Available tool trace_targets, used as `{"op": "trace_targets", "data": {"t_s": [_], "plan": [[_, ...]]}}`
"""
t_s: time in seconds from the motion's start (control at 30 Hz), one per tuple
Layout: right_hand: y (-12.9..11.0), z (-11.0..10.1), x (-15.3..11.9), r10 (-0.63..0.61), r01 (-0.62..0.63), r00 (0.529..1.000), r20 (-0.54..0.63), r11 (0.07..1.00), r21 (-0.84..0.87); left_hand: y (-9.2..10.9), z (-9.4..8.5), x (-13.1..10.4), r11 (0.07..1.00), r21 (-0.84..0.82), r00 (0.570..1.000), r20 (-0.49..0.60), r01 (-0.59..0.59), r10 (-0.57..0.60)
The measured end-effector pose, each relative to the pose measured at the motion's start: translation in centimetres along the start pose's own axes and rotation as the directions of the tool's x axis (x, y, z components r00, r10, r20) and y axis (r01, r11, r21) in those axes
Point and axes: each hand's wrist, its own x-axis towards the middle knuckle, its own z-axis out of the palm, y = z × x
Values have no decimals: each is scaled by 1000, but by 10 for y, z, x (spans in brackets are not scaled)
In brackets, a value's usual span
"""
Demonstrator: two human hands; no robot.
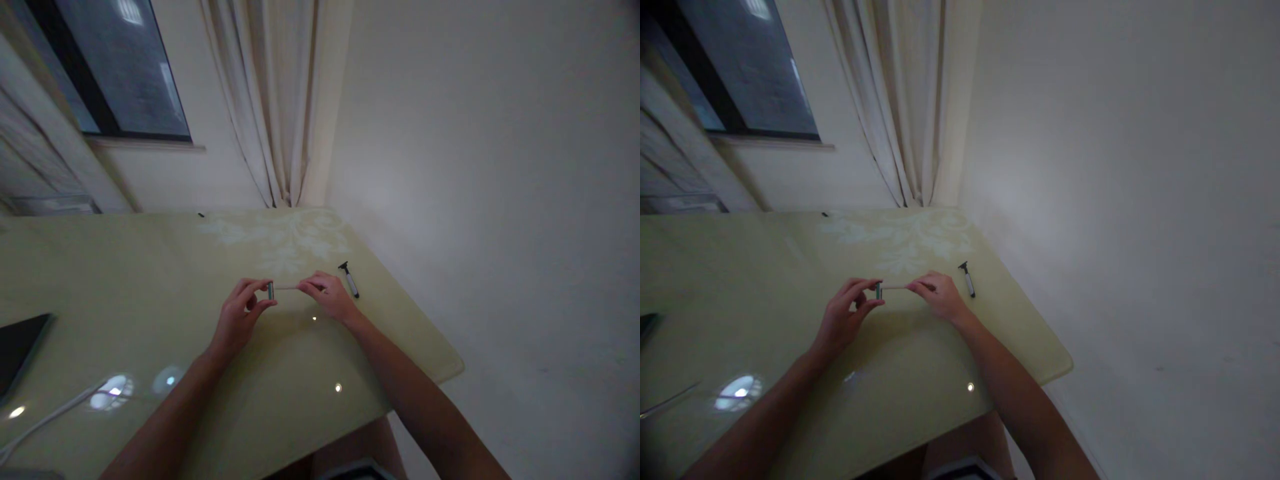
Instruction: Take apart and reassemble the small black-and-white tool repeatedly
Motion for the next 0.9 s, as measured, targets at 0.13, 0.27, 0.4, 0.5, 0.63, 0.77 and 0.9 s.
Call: {"op": "trace_targets", "data": {"t_s": [0.13, 0.27, 0.4, 0.5, 0.63, 0.77, 0.9], "plan": [[-2, 2, -1, -27, 26, 999, -19, 999, -43, -2, 1, -1, 1000, 0, 1000, 9, -8, 8], [-1, 0, -1, -33, 28, 996, -83, 998, -60, 0, 1, 0, 1000, -10, 1000, 11, -6, 7], [0, 0, -1, -38, 38, 999, -5, 998, -47, 1, 2, 0, 1000, -10, 1000, 7, -15, 15], [0, 0, 0, -15, 2, 993, -114, 993, -115, -1, 3, 0, 1000, -9, 1000, 13, -26, 26], [0, -1, 1, -49, 48, 999, -20, 998, -47, -3, 3, -1, 1000, -1, 1000, 18, -25, 25], [-2, -2, 2, -29, 0, 980, -195, 989, -145, -1, 3, -1, 1000, -4, 999, 11, -30, 30], [-2, -2, 2, -32, 21, 989, -146, 997, -75, 1, 1, 0, 1000, 15, 1000, 4, -14, 14]]}}
